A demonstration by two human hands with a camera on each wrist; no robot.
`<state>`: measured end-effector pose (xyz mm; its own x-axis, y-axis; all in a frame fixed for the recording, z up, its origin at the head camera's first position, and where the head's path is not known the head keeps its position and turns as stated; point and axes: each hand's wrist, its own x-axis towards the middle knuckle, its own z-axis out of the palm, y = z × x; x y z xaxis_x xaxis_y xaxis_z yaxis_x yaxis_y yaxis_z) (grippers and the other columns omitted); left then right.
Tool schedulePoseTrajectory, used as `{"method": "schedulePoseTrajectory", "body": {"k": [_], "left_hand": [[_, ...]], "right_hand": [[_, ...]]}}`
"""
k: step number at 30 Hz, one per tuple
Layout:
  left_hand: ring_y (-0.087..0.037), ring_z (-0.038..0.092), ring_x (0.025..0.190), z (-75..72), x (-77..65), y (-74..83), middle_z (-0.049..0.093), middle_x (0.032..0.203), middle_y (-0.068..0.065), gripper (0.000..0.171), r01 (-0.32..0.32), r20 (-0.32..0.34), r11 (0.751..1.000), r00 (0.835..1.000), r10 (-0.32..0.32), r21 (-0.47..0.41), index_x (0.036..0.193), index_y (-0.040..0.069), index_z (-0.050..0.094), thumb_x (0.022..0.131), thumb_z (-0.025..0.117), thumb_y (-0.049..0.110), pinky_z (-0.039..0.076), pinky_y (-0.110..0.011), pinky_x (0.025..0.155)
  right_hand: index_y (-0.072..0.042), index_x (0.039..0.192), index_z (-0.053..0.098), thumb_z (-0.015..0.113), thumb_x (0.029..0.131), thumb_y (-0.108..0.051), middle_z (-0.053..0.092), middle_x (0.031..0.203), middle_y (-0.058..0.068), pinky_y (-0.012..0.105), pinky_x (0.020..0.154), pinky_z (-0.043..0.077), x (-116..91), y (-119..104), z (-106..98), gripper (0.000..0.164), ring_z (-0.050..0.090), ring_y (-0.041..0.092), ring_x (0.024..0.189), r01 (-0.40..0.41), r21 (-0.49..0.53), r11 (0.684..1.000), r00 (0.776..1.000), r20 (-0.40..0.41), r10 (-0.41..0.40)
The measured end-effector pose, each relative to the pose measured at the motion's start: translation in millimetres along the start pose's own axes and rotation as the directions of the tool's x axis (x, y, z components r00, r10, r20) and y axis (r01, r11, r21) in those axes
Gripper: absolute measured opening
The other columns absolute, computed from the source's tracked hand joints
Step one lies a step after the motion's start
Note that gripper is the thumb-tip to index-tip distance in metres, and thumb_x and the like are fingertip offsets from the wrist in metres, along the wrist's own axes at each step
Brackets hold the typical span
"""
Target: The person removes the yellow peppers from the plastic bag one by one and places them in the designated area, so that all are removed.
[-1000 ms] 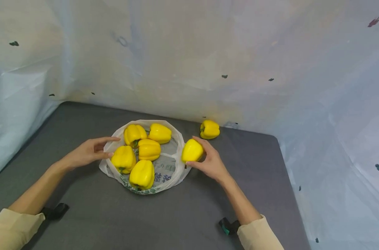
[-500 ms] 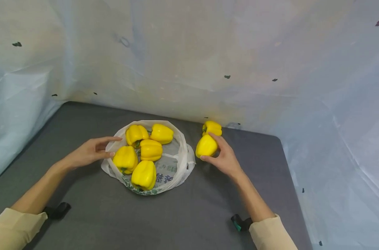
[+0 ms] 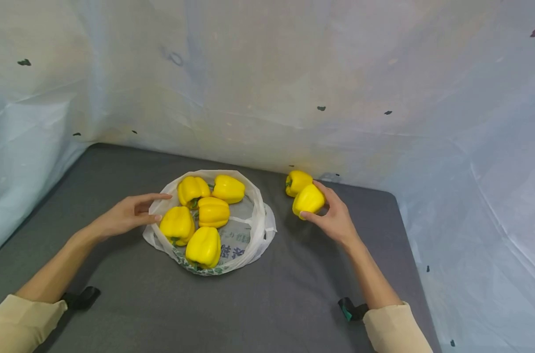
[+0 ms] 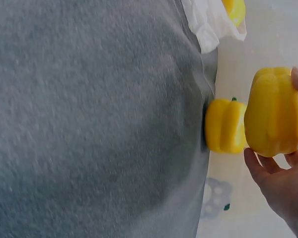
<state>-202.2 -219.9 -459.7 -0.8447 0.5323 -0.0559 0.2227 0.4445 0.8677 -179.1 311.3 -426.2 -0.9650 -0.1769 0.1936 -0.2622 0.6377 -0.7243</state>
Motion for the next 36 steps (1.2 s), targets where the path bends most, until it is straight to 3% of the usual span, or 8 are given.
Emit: {"method": "schedulePoseTrajectory", "body": {"k": [7, 9, 13, 17, 24, 30, 33, 36], "left_hand": [[-0.029, 0.059, 0.111, 0.6, -2.3, -2.4, 0.043, 0.148, -0.023, 0.057, -0.003, 0.005, 1.0, 1.0, 0.003, -0.029, 0.147, 0.008, 0.048, 0.096, 0.068, 0.022, 0.053, -0.028, 0.077], [-0.03, 0.059, 0.111, 0.4, -2.5, -2.4, 0.043, 0.149, -0.023, 0.057, -0.001, 0.007, 0.999, 1.0, 0.001, -0.034, 0.147, 0.008, 0.047, 0.096, 0.068, 0.022, 0.053, -0.029, 0.077], [-0.03, 0.057, 0.099, -0.9, -2.5, -0.4, 0.045, 0.147, -0.021, 0.057, 0.004, 0.003, 1.0, 1.0, -0.004, -0.017, 0.147, 0.008, 0.047, 0.096, 0.068, 0.022, 0.05, -0.029, 0.071], [-0.025, 0.059, 0.098, -2.6, -1.7, 0.5, 0.046, 0.146, -0.021, 0.057, 0.005, 0.005, 1.0, 1.0, -0.005, -0.007, 0.147, 0.009, 0.047, 0.096, 0.068, 0.023, 0.05, -0.029, 0.071], [-0.015, 0.052, 0.07, -4.8, -1.4, 0.8, 0.058, 0.123, -0.021, 0.056, 0.003, 0.009, 1.0, 1.0, -0.003, -0.005, 0.147, 0.01, 0.048, 0.096, 0.069, 0.022, 0.047, -0.03, 0.06], [-0.019, 0.057, 0.078, -5.6, -1.6, 3.1, 0.054, 0.134, -0.02, 0.056, -0.002, 0.009, 1.0, 1.0, 0.002, 0.001, 0.147, 0.008, 0.048, 0.096, 0.068, 0.022, 0.049, -0.031, 0.063], [-0.012, 0.048, 0.061, -5.1, -1.4, 3.9, 0.061, 0.095, -0.011, 0.056, -0.005, 0.014, 1.0, 1.0, 0.005, 0.007, 0.147, 0.008, 0.047, 0.097, 0.068, 0.021, 0.045, -0.029, 0.056], [-0.007, 0.032, 0.049, -3.7, -1.1, 3.5, 0.04, 0.065, 0.002, 0.056, -0.002, 0.019, 1.0, 1.0, 0.002, 0.012, 0.147, 0.008, 0.047, 0.096, 0.068, 0.021, 0.038, -0.027, 0.049]], "right_hand": [[-0.016, 0.155, 0.035, 0.08, 0.086, -0.027, 0.044, 0.147, 0.012, 0.054, 0.097, 0.042, 2, 10, -4, 0.083, 0.05, 0.03, 0.121, -0.062, -0.001, 0.998, 0.998, -0.026, 0.062], [-0.016, 0.155, 0.035, 0.08, 0.087, -0.025, 0.044, 0.147, 0.013, 0.054, 0.097, 0.042, 4, 13, -6, 0.082, 0.049, 0.031, 0.122, -0.061, 0.0, 0.998, 0.997, -0.04, 0.061], [-0.013, 0.156, 0.033, 0.078, 0.088, -0.023, 0.042, 0.148, 0.016, 0.056, 0.097, 0.041, 7, 20, -10, 0.082, 0.05, 0.035, 0.122, -0.052, 0.001, 0.999, 0.996, -0.075, 0.051], [-0.014, 0.157, 0.03, 0.078, 0.089, -0.025, 0.04, 0.151, 0.018, 0.055, 0.097, 0.041, 11, 28, -16, 0.084, 0.049, 0.038, 0.122, -0.081, -0.001, 0.997, 0.992, -0.097, 0.081], [-0.015, 0.158, 0.029, 0.077, 0.089, -0.025, 0.037, 0.153, 0.017, 0.055, 0.099, 0.042, 19, 42, -21, 0.085, 0.045, 0.037, 0.129, -0.112, 0.015, 0.994, 0.987, -0.117, 0.113], [-0.011, 0.157, 0.028, 0.076, 0.09, -0.03, 0.036, 0.152, 0.018, 0.056, 0.1, 0.04, 26, 51, -23, 0.085, 0.042, 0.038, 0.13, -0.13, -0.015, 0.991, 0.981, -0.144, 0.127], [-0.01, 0.157, 0.029, 0.076, 0.09, -0.031, 0.036, 0.151, 0.02, 0.058, 0.1, 0.039, 30, 56, -24, 0.085, 0.041, 0.04, 0.13, -0.132, -0.046, 0.99, 0.98, -0.153, 0.124], [-0.009, 0.157, 0.028, 0.076, 0.09, -0.031, 0.033, 0.154, 0.02, 0.058, 0.1, 0.039, 30, 60, -24, 0.085, 0.04, 0.041, 0.131, -0.146, -0.055, 0.988, 0.98, -0.142, 0.137]]}}
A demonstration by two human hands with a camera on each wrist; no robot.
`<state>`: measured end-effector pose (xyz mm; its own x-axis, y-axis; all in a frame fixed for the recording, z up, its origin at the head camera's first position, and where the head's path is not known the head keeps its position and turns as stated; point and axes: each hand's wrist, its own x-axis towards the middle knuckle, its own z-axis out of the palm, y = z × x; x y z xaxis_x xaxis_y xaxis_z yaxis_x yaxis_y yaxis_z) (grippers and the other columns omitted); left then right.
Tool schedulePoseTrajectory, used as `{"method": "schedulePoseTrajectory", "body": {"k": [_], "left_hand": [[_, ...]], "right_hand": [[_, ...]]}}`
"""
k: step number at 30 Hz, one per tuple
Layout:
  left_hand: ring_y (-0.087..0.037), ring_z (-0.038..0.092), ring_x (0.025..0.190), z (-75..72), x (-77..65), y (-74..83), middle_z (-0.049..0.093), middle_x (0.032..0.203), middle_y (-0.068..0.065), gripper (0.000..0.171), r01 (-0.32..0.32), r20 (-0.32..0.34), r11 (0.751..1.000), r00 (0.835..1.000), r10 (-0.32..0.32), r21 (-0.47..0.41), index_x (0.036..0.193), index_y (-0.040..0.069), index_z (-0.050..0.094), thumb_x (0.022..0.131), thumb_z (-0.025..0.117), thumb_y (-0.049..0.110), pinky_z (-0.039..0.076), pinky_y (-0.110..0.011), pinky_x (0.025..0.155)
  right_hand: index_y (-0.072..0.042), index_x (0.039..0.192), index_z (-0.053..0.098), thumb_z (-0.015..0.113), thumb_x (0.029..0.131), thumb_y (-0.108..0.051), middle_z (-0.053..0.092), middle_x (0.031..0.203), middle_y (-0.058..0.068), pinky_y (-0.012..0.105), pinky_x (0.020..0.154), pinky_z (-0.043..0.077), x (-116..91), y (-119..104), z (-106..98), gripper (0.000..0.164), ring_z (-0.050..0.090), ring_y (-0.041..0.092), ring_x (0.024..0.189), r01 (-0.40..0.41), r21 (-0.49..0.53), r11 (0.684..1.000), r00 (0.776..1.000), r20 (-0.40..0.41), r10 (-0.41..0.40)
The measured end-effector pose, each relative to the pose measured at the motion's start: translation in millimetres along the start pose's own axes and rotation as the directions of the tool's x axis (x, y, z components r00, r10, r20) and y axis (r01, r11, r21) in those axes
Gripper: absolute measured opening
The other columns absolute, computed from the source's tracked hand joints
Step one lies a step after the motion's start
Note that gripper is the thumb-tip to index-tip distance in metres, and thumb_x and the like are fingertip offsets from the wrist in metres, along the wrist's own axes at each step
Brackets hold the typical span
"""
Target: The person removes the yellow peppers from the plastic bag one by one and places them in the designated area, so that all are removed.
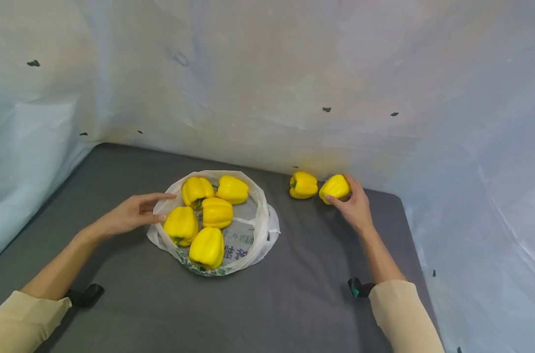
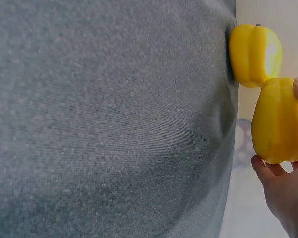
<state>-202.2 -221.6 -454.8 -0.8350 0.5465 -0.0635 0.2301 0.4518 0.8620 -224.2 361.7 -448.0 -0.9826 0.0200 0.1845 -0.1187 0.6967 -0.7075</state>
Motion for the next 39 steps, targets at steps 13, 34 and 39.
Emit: {"method": "schedulePoseTrajectory", "body": {"k": [13, 34, 39], "left_hand": [[-0.006, 0.03, 0.049, 1.6, 0.5, -1.1, 0.037, 0.067, 0.001, 0.056, 0.005, 0.0, 1.0, 1.0, -0.005, -0.003, 0.147, 0.008, 0.048, 0.096, 0.068, 0.022, 0.037, -0.026, 0.048], [-0.008, 0.041, 0.056, 1.5, 2.3, -1.7, 0.052, 0.076, -0.006, 0.056, 0.026, -0.017, 1.0, 1.0, -0.026, 0.003, 0.146, 0.011, 0.049, 0.096, 0.069, 0.024, 0.041, -0.025, 0.053], [-0.007, 0.029, 0.047, 1.9, 2.7, 0.2, 0.029, 0.059, 0.006, 0.056, 0.028, -0.012, 1.0, 1.0, -0.027, 0.008, 0.147, 0.011, 0.048, 0.096, 0.068, 0.023, 0.035, -0.026, 0.047]], "right_hand": [[-0.013, 0.157, 0.029, 0.075, 0.09, -0.034, 0.03, 0.156, 0.018, 0.056, 0.101, 0.038, 9, 21, 6, 0.084, 0.039, 0.041, 0.133, -0.003, 0.005, 1.0, 0.997, 0.071, 0.002], [-0.017, 0.158, 0.027, 0.075, 0.091, -0.023, 0.025, 0.159, 0.016, 0.057, 0.108, 0.032, 20, 22, 15, 0.083, 0.029, 0.039, 0.141, -0.021, 0.08, 0.997, 0.993, 0.114, 0.012], [-0.016, 0.158, 0.029, 0.077, 0.089, -0.022, 0.028, 0.158, 0.016, 0.056, 0.107, 0.034, 20, 26, 17, 0.084, 0.03, 0.038, 0.142, -0.009, 0.055, 0.998, 0.997, 0.081, 0.004]]}}
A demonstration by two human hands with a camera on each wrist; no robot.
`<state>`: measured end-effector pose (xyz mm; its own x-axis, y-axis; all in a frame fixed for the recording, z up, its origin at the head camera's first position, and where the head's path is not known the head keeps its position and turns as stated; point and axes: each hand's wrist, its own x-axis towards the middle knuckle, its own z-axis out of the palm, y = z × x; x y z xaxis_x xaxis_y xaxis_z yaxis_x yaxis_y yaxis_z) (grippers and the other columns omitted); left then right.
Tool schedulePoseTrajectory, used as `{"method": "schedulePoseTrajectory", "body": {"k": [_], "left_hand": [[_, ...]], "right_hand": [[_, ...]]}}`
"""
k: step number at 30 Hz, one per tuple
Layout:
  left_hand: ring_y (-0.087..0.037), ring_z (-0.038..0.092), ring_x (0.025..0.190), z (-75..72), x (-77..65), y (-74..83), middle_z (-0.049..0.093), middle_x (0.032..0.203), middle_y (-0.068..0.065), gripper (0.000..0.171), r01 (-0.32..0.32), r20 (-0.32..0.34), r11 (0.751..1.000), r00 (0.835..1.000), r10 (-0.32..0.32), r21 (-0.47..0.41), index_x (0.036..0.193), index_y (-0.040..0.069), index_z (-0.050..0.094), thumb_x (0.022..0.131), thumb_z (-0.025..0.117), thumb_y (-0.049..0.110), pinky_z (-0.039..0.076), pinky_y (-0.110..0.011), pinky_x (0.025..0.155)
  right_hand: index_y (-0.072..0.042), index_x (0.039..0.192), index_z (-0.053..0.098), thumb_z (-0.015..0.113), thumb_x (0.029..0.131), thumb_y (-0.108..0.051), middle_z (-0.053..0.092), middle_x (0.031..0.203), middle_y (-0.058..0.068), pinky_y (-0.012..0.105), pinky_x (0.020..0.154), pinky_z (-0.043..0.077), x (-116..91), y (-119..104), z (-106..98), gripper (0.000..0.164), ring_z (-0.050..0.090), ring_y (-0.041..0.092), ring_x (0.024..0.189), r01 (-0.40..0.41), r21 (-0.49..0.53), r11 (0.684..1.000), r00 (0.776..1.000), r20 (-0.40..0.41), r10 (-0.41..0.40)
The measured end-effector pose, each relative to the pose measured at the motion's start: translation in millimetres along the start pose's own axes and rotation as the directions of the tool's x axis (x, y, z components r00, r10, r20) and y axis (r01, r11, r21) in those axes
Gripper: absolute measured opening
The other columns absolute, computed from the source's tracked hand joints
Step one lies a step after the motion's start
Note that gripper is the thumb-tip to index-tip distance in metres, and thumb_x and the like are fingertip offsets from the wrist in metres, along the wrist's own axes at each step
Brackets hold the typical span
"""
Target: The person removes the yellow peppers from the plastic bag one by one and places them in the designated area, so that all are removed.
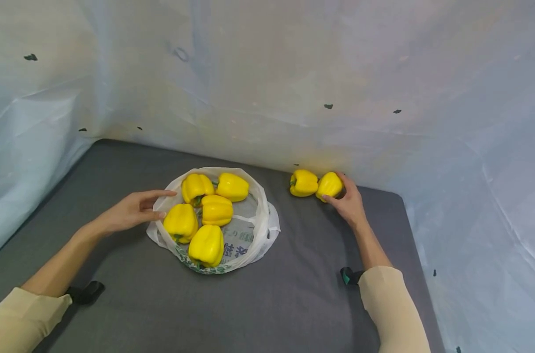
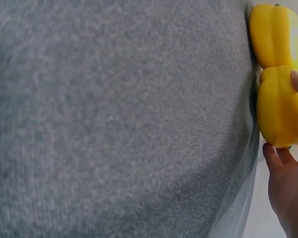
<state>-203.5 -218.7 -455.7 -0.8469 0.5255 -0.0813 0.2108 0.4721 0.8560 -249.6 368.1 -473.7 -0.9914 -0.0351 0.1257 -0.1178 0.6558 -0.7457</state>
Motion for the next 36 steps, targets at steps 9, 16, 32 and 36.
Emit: {"method": "schedulePoseTrajectory", "body": {"k": [9, 16, 32, 36], "left_hand": [[-0.008, 0.032, 0.049, 0.9, -0.4, -0.4, 0.038, 0.067, 0.0, 0.056, 0.003, -0.005, 1.0, 1.0, -0.003, -0.01, 0.146, 0.012, 0.049, 0.096, 0.069, 0.023, 0.036, -0.027, 0.048], [-0.009, 0.033, 0.051, 0.5, -0.3, 0.8, 0.04, 0.072, -0.001, 0.057, 0.013, -0.01, 1.0, 1.0, -0.014, -0.003, 0.147, 0.011, 0.048, 0.096, 0.069, 0.023, 0.037, -0.027, 0.049], [-0.02, 0.056, 0.077, 0.8, 0.7, -0.4, 0.059, 0.124, -0.017, 0.057, 0.001, -0.001, 0.999, 1.0, -0.001, -0.032, 0.148, 0.01, 0.047, 0.096, 0.068, 0.023, 0.047, -0.031, 0.061], [-0.015, 0.05, 0.065, 1.3, 0.4, -0.5, 0.06, 0.101, -0.014, 0.056, 0.01, -0.008, 1.0, 1.0, -0.01, -0.015, 0.147, 0.011, 0.048, 0.096, 0.068, 0.024, 0.044, -0.029, 0.056]], "right_hand": [[-0.016, 0.157, 0.031, 0.078, 0.088, -0.023, 0.028, 0.158, 0.016, 0.056, 0.108, 0.033, 0, 0, 0, 0.083, 0.03, 0.038, 0.142, 0.004, -0.003, 1.0, 1.0, -0.016, -0.004], [-0.013, 0.152, 0.041, 0.079, 0.087, -0.017, 0.039, 0.153, 0.013, 0.054, 0.11, 0.03, 0, -5, -4, 0.075, 0.035, 0.034, 0.139, 0.038, 0.023, 0.999, 0.996, -0.085, -0.036], [-0.001, 0.135, 0.06, 0.079, 0.083, 0.0, 0.057, 0.135, 0.015, 0.049, 0.108, 0.037, -6, -44, -6, 0.055, 0.049, 0.033, 0.127, 0.257, 0.025, 0.966, 0.93, -0.28, -0.24], [0.004, 0.133, 0.059, 0.075, 0.083, 0.008, 0.058, 0.13, 0.023, 0.053, 0.103, 0.041, -13, -67, -4, 0.053, 0.051, 0.041, 0.12, 0.328, 0.082, 0.941, 0.92, -0.254, -0.299]]}}
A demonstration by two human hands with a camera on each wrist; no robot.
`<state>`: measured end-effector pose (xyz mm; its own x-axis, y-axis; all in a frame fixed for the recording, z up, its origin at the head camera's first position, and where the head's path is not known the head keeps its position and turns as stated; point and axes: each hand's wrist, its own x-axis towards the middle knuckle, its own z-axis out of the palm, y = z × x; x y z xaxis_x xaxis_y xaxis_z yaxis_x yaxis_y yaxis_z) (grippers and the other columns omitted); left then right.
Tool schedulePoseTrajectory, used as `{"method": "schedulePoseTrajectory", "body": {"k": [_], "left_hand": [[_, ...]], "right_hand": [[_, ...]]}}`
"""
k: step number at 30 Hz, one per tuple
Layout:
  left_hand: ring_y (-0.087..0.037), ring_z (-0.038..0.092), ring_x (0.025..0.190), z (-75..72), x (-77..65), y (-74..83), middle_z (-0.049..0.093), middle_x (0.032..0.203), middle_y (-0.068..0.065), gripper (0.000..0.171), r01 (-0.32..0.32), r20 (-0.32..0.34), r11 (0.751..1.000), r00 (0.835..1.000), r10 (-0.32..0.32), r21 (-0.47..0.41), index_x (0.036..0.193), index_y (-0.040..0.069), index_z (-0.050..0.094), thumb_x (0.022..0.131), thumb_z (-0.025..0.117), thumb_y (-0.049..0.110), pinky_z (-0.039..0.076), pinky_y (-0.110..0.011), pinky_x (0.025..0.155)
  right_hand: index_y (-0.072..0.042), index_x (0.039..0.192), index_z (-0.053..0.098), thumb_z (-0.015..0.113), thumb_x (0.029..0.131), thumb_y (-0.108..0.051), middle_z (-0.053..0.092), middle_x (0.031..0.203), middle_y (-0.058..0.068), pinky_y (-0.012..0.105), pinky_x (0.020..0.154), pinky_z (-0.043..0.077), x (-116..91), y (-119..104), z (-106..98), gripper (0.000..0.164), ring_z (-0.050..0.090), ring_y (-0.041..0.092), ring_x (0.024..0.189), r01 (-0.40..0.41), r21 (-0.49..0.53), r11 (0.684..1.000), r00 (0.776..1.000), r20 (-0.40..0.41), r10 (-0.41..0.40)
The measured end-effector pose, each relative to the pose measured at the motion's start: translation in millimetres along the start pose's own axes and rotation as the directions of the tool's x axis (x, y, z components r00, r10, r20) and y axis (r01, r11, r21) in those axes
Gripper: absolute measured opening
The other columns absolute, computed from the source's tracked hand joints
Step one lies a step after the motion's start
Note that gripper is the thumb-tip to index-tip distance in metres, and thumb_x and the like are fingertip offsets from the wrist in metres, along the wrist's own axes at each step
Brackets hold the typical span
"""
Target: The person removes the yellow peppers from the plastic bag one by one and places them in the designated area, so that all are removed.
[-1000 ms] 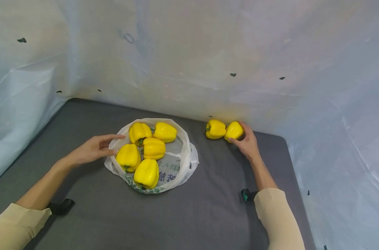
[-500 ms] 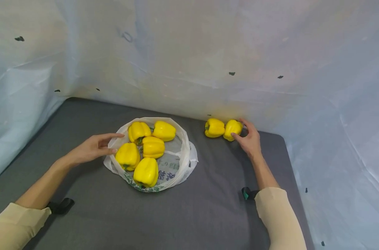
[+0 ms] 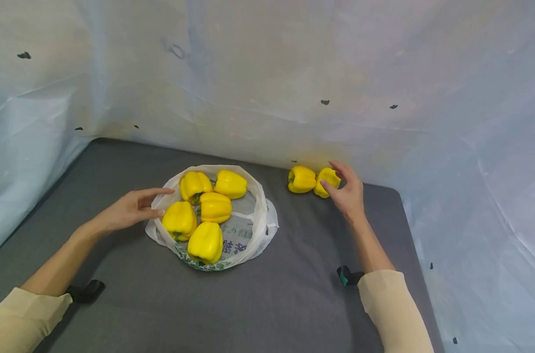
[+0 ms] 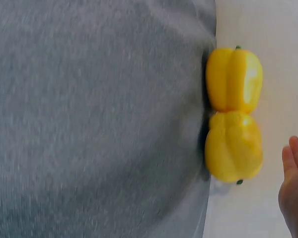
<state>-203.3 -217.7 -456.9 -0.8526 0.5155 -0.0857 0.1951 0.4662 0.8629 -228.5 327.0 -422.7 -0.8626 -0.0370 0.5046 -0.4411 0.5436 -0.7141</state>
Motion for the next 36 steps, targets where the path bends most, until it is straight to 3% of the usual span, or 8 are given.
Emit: {"method": "schedulePoseTrajectory", "body": {"k": [10, 13, 18, 23, 26, 29, 32, 36], "left_hand": [[-0.008, 0.041, 0.055, 0.1, -3.0, -0.9, 0.055, 0.081, -0.01, 0.058, 0.006, -0.001, 1.0, 1.0, -0.006, 0.007, 0.148, 0.01, 0.046, 0.096, 0.068, 0.023, 0.041, -0.027, 0.052], [-0.008, 0.038, 0.053, 0.4, -2.7, -1.2, 0.055, 0.084, -0.01, 0.058, 0.006, -0.002, 1.0, 1.0, -0.006, -0.006, 0.148, 0.009, 0.046, 0.096, 0.068, 0.023, 0.039, -0.027, 0.049], [-0.007, 0.029, 0.047, 2.1, -1.1, -2.9, 0.039, 0.062, 0.002, 0.059, 0.015, 0.002, 1.0, 1.0, -0.015, -0.004, 0.148, 0.012, 0.047, 0.096, 0.069, 0.025, 0.034, -0.026, 0.045], [-0.006, 0.025, 0.045, 1.2, -1.3, -1.8, 0.026, 0.055, 0.007, 0.06, 0.022, 0.003, 1.0, 1.0, -0.022, -0.001, 0.148, 0.01, 0.047, 0.095, 0.07, 0.025, 0.032, -0.025, 0.044], [-0.007, 0.032, 0.048, 0.7, -0.6, -2.2, 0.039, 0.063, 0.002, 0.06, 0.026, 0.008, 1.0, 1.0, -0.026, 0.0, 0.148, 0.01, 0.047, 0.095, 0.07, 0.026, 0.035, -0.026, 0.046], [-0.011, 0.052, 0.063, 0.5, -0.3, -3.3, 0.063, 0.1, -0.013, 0.06, 0.02, 0.01, 1.0, 1.0, -0.02, 0.003, 0.148, 0.01, 0.047, 0.095, 0.07, 0.026, 0.043, -0.026, 0.055], [-0.022, 0.061, 0.088, 0.4, -0.9, -4.0, 0.048, 0.144, -0.024, 0.06, 0.011, 0.01, 1.0, 1.0, -0.011, 0.009, 0.148, 0.008, 0.046, 0.095, 0.069, 0.026, 0.049, -0.028, 0.066], [-0.029, 0.062, 0.105, 0.5, -1.7, -4.3, 0.037, 0.152, -0.027, 0.06, 0.007, 0.008, 1.0, 1.0, -0.007, 0.021, 0.149, 0.009, 0.046, 0.096, 0.069, 0.026, 0.05, -0.026, 0.074]], "right_hand": [[0.008, 0.131, 0.059, 0.073, 0.083, 0.01, 0.059, 0.128, 0.026, 0.043, 0.103, 0.043, -2, -41, 23, 0.05, 0.055, 0.045, 0.117, 0.003, 0.088, 0.996, 0.995, 0.097, -0.012], [0.01, 0.13, 0.058, 0.074, 0.082, 0.011, 0.059, 0.127, 0.028, 0.046, 0.102, 0.043, -2, -44, 31, 0.051, 0.054, 0.046, 0.118, 0.007, 0.133, 0.991, 0.993, 0.115, -0.022], [0.012, 0.129, 0.057, 0.073, 0.079, 0.017, 0.057, 0.128, 0.03, 0.056, 0.099, 0.043, -3, -48, 46, 0.053, 0.053, 0.048, 0.118, 0.014, 0.227, 0.974, 0.987, 0.15, -0.049], [0.009, 0.131, 0.058, 0.074, 0.08, 0.015, 0.058, 0.126, 0.025, 0.058, 0.098, 0.043, -3, -50, 61, 0.053, 0.059, 0.034, 0.115, 0.009, 0.266, 0.964, 0.983, 0.172, -0.057], [0.01, 0.13, 0.058, 0.075, 0.081, 0.013, 0.058, 0.126, 0.027, 0.06, 0.097, 0.043, -3, -53, 70, 0.053, 0.06, 0.023, 0.114, 0.007, 0.281, 0.96, 0.981, 0.184, -0.061], [0.012, 0.129, 0.057, 0.075, 0.08, 0.013, 0.058, 0.126, 0.027, 0.061, 0.096, 0.042, -2, -56, 78, 0.052, 0.06, 0.025, 0.114, 0.015, 0.284, 0.959, 0.977, 0.201, -0.075], [0.012, 0.129, 0.058, 0.076, 0.08, 0.012, 0.06, 0.126, 0.025, 0.06, 0.096, 0.044, -1, -61, 85, 0.051, 0.059, 0.037, 0.114, 0.041, 0.271, 0.962, 0.97, 0.219, -0.103], [0.013, 0.128, 0.057, 0.075, 0.08, 0.012, 0.059, 0.126, 0.025, 0.056, 0.095, 0.046, 0, -67, 94, 0.052, 0.057, 0.046, 0.114, 0.081, 0.271, 0.959, 0.955, 0.254, -0.153]]}}
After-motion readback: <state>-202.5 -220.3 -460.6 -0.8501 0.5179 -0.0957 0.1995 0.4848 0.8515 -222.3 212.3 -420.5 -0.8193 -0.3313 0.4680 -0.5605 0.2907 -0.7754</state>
